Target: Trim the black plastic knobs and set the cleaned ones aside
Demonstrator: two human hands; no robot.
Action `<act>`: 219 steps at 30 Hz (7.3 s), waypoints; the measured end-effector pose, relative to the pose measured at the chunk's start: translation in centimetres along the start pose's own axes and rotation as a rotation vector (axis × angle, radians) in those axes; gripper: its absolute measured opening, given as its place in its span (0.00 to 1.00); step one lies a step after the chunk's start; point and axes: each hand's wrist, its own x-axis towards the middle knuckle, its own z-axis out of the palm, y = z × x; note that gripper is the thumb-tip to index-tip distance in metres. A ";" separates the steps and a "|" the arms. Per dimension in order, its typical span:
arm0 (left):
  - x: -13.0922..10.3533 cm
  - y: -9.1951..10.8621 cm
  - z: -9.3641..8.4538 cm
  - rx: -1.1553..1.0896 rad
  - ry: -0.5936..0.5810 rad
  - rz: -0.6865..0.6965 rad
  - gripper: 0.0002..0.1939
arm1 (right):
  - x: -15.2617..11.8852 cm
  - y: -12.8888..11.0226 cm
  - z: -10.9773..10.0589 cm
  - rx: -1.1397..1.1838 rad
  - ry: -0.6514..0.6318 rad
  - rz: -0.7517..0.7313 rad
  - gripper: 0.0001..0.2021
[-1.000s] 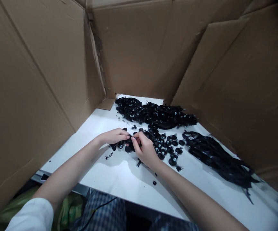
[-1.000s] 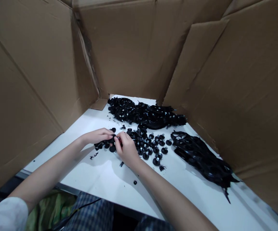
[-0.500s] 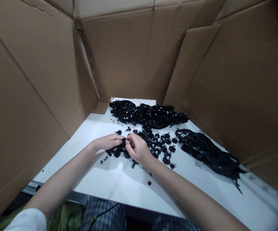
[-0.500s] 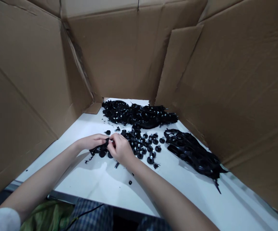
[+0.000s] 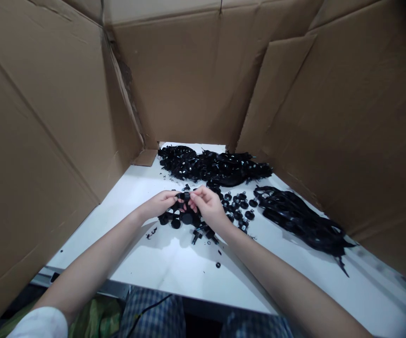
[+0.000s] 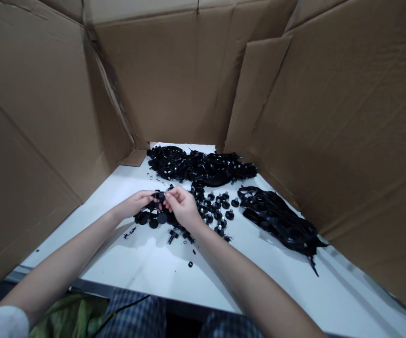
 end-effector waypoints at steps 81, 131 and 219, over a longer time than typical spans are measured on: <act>0.4 -1.3 -1.0 -0.453 0.172 -0.067 0.06 | 2.6 -0.5 -3.3 0.055 0.436 0.100 0.17; 1.0 0.0 -0.1 -0.843 0.482 -0.307 0.12 | 0.5 -0.3 -1.4 -0.779 0.024 -0.208 0.08; -0.3 -0.8 -0.2 -0.645 0.142 0.111 0.23 | -1.4 0.9 0.8 -0.599 -0.082 -0.175 0.07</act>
